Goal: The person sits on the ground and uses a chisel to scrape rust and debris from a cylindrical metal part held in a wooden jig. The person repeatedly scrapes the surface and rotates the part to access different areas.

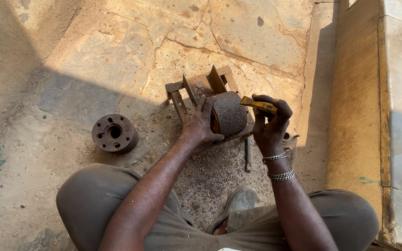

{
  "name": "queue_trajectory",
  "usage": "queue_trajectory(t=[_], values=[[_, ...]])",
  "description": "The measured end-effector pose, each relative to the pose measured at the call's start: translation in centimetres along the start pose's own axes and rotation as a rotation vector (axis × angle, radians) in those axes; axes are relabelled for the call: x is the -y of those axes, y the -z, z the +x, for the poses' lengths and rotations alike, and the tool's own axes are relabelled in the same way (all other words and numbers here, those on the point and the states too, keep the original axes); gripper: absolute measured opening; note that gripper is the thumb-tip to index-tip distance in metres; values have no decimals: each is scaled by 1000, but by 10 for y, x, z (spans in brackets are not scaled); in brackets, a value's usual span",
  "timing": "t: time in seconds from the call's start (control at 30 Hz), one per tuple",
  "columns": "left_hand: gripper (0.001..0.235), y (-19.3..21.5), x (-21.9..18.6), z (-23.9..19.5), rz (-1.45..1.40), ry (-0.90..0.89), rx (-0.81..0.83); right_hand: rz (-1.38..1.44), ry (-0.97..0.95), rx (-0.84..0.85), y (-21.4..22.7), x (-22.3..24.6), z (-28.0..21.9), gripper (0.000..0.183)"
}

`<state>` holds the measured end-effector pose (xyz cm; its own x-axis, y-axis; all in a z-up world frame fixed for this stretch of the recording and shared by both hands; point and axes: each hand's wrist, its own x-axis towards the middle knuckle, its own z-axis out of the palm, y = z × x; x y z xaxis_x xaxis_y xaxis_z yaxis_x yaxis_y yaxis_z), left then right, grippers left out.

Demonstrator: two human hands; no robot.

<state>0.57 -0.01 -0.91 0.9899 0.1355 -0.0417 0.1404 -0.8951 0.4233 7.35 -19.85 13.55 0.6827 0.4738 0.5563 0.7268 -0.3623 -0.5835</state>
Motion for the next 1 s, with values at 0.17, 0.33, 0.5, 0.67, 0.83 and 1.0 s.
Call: queue_trajectory(t=[0.17,0.33,0.5,0.67,0.83,1.0], values=[[159,5,2,0,-89,56,94,18,-42,-49,-6,0,-2,58],[158,3,-4,0,-31,25,51,-17,-60,-14,-2,2,-1,59],[157,9,-1,-5,91,-80,-122,44,-46,-130,-5,4,0,58],[154,12,-5,-2,-116,31,87,17,-100,-49,-2,4,3,57],[153,3,-5,-9,-25,-5,44,141,48,-102,-2,5,-2,55],[156,7,1,-6,-28,-69,-71,-11,-90,-62,-4,3,-1,58]])
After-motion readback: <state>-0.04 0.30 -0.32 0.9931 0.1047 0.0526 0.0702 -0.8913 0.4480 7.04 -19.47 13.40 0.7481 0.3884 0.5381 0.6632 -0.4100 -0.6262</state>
